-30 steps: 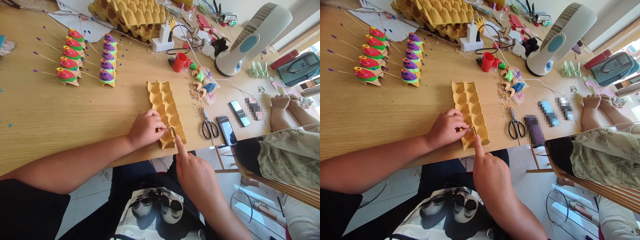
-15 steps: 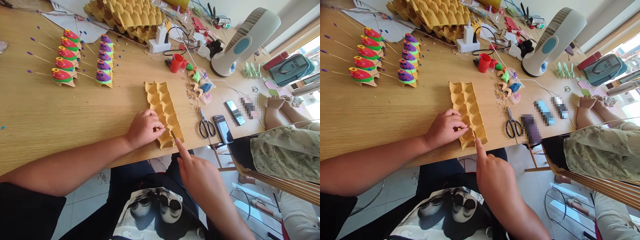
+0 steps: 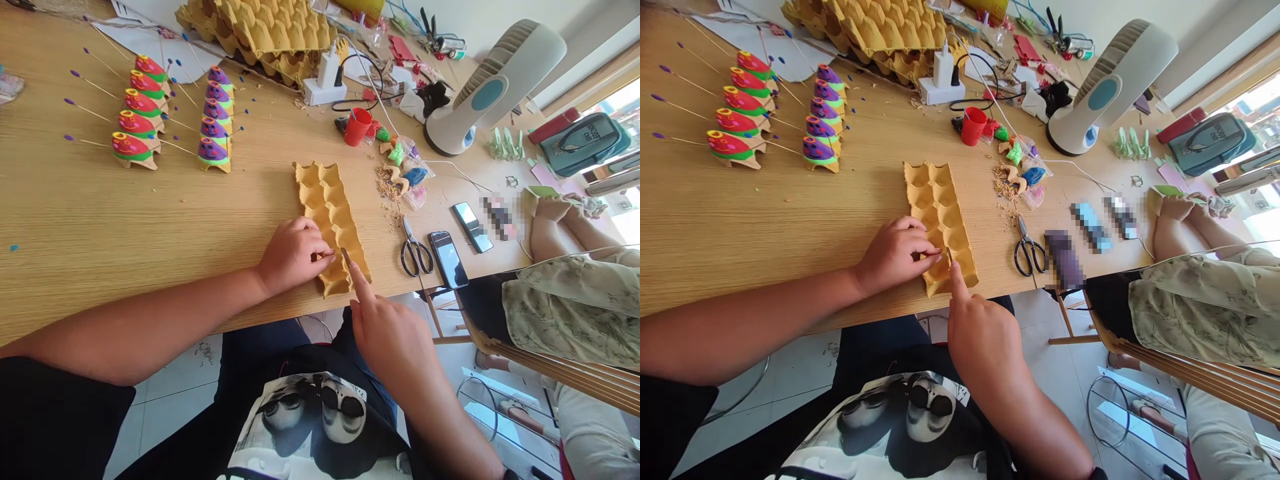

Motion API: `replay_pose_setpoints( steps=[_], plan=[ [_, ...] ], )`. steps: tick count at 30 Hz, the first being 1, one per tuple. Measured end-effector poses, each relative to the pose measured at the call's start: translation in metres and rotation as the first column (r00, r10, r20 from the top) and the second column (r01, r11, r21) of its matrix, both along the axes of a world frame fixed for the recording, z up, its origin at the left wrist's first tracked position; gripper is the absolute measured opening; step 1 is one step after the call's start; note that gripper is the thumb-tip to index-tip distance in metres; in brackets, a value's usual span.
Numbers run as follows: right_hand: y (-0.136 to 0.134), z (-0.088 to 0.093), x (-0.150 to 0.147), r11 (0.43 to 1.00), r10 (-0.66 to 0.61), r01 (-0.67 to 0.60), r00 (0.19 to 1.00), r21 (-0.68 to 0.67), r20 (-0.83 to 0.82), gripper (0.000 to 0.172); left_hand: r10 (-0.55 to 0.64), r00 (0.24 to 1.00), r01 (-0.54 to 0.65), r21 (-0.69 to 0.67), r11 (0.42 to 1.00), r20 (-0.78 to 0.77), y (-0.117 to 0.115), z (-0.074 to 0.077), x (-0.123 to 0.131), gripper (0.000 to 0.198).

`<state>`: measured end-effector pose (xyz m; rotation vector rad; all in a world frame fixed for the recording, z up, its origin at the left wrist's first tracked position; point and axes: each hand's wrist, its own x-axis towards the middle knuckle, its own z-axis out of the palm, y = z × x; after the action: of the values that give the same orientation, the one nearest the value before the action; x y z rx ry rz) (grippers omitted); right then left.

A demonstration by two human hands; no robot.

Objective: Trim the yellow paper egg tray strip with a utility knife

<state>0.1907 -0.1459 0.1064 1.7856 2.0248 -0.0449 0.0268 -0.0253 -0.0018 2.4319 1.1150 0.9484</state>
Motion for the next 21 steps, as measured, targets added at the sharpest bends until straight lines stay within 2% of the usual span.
replay_pose_setpoints(
  steps=[6, 11, 14, 21],
  plan=[
    [0.004, 0.005, -0.005, 1.000, 0.002, -0.002, 1.000, -0.009, 0.013, 0.067, 0.004, 1.000, -0.004, -0.008, 1.000, -0.006, 0.000, 0.000, 0.000, 0.017],
    [0.009, 0.001, -0.009, 0.999, -0.020, 0.022, 0.999, -0.029, 0.043, 0.068, -0.002, 1.000, 0.002, -0.018, 1.000, -0.021, 0.000, 0.001, 0.000, 0.023],
    [0.008, 0.002, -0.009, 0.999, -0.022, 0.023, 0.999, -0.040, 0.029, 0.069, 0.003, 1.000, -0.004, -0.021, 1.000, -0.020, 0.000, 0.001, 0.000, 0.020],
    [0.011, 0.010, -0.008, 0.997, -0.026, 0.028, 0.999, -0.072, 0.028, 0.066, -0.004, 0.999, 0.003, -0.031, 1.000, -0.032, 0.000, 0.002, 0.000, 0.022]
  ],
)
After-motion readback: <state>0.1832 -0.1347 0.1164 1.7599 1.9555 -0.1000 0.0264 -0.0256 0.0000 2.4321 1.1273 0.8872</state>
